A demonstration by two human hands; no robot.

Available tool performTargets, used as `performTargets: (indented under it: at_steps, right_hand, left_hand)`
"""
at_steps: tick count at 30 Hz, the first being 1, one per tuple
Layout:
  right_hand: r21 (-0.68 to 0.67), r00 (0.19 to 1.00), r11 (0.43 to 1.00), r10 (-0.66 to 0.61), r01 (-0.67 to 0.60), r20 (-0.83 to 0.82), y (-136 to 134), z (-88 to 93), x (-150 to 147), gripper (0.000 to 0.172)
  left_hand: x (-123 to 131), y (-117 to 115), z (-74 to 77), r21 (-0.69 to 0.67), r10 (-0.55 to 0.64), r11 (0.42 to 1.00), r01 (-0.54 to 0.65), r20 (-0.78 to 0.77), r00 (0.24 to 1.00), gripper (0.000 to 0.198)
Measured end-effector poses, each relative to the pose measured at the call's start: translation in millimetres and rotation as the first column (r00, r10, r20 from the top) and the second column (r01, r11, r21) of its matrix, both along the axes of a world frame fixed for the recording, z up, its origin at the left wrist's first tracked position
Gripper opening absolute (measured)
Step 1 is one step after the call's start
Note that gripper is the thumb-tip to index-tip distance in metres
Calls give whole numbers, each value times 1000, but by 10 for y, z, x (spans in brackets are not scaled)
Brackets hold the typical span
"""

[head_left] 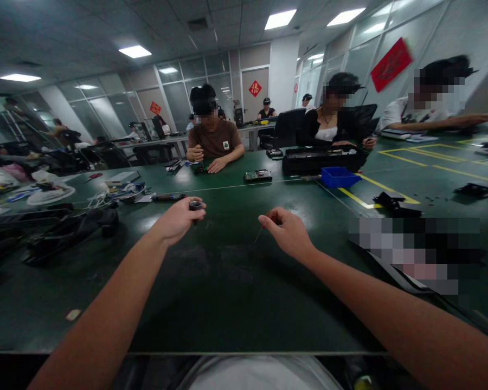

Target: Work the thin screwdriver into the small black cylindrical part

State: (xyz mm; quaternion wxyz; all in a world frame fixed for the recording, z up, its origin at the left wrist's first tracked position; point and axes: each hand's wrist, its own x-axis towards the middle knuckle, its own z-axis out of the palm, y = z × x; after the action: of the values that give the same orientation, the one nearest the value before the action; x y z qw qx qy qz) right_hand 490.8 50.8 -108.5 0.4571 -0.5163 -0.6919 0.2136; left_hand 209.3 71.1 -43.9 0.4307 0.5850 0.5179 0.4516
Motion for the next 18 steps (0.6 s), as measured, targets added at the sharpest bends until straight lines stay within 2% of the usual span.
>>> performTargets:
  at_steps: [1,3,6,8,10,14,16,18]
  right_hand:
    - [13,1000,1000,1,-1,-2,-2,-2,0,29]
    - [36,1000,999,-1,1,-15,-2,-8,1,28]
    - [40,998,999,-10,13,-68,4,-18,5,24]
    - [50,992,998,-17,24,-129,14,-28,5,22]
    - [69,982,997,-21,35,-186,27,-43,3,21]
    - [77,974,996,-34,53,-225,44,-61,-7,25]
    - [74,971,996,-25,43,-236,38,-54,-12,25]
    - [73,968,997,-6,25,-252,23,-40,-14,24]
  left_hand:
    - [120,-28,-25,-69,-112,991,116,56,992,37]
    - [337,-86,-73,-142,-249,954,264,115,962,38]
    - [580,-137,-176,-109,-332,937,331,8,943,38]
    - [678,-142,-277,-45,-344,939,341,-107,933,37]
    - [729,-132,-398,51,-292,948,315,-255,922,37]
    - [728,-93,-641,265,-61,936,232,-528,847,44]
    - [696,-62,-734,286,-4,933,216,-595,804,45]
    - [654,-28,-797,283,4,930,234,-646,763,40]
